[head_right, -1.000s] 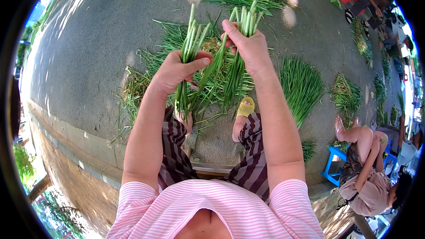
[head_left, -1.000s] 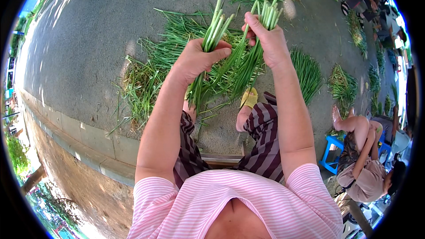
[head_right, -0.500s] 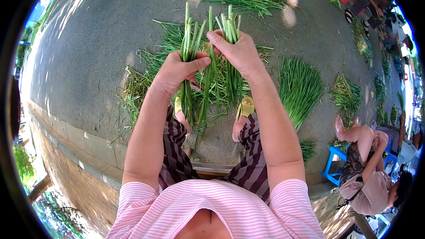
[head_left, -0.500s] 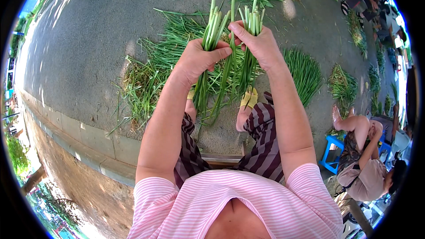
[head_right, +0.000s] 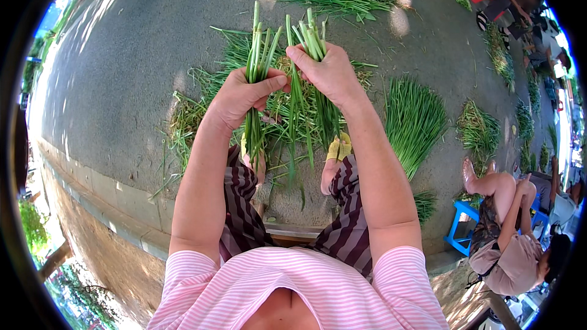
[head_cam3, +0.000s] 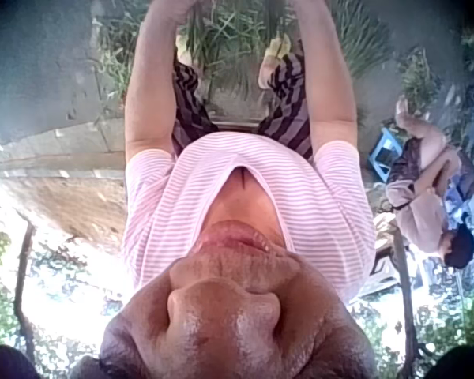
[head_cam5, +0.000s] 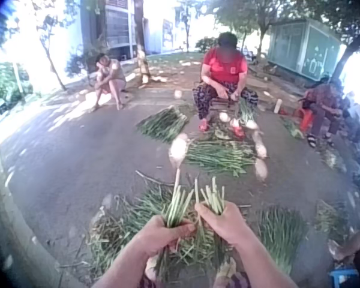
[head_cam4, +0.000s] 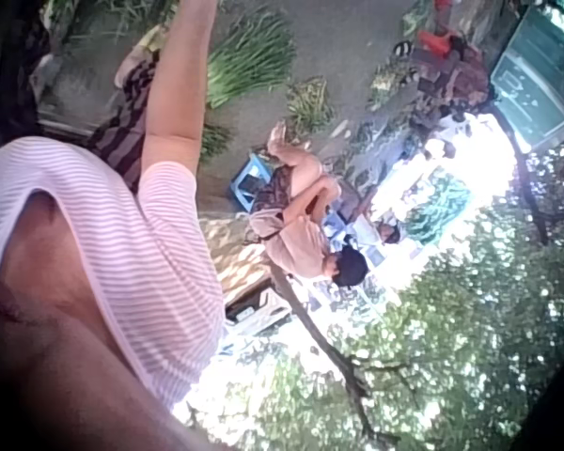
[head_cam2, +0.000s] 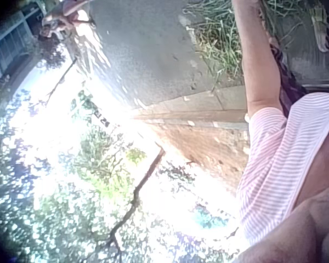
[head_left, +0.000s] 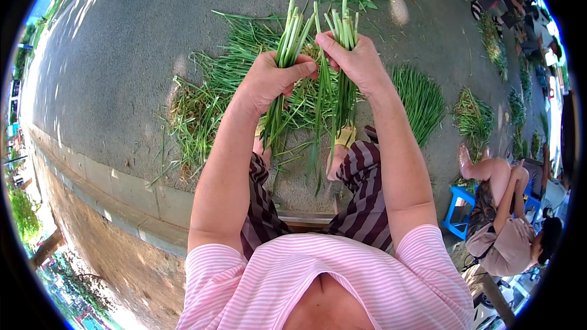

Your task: The person sorts green stalks by hand, stripping off outer layers and bundling them into small piles while sitting on the ground.

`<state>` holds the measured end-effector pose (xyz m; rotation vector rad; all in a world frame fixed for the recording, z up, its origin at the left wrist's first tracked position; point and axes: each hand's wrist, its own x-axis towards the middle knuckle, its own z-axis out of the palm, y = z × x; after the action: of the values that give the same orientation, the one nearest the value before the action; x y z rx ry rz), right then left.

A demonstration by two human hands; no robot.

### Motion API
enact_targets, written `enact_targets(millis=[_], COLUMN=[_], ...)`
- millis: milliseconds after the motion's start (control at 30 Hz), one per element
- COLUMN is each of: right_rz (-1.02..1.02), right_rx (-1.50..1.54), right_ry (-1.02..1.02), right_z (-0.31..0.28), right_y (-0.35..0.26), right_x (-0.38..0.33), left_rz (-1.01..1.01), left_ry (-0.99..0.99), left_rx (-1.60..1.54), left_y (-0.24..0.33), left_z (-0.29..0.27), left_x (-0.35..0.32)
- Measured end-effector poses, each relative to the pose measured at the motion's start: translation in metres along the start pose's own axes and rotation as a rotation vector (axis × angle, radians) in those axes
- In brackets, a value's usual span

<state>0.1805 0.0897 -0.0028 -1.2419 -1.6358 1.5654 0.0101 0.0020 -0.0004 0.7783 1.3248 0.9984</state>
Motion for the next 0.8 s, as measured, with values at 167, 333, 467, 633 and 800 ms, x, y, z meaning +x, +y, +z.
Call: enact_targets(millis=[167, 333, 467, 633, 800], right_rz=[-0.014, 0.001, 0.032, 0.063, -0.005], right_rx=[-0.019, -0.024, 0.003, 0.012, -0.023], right_ry=[-0.010, -0.010, -0.035, -0.065, -0.145], right_z=[0.000, 0.001, 0.001, 0.001, 0.001], right_y=[0.003, 0.005, 0.002, -0.005, -0.008], right_x=[0.001, 0.002, 0.001, -0.004, -0.007], left_rz=[0.002, 0.004, -0.007, -0.012, 0.011], left_ry=[-0.004, -0.020, 0.002, 0.062, 0.125], left_rx=[-0.008, -0.021, -0.026, -0.018, -0.050], left_y=[0.000, -0.002, -0.002, -0.001, -0.003], left_z=[0.000, -0.001, 0.000, 0.000, -0.003], left_x=[0.000, 0.000, 0.000, 0.001, 0.004])
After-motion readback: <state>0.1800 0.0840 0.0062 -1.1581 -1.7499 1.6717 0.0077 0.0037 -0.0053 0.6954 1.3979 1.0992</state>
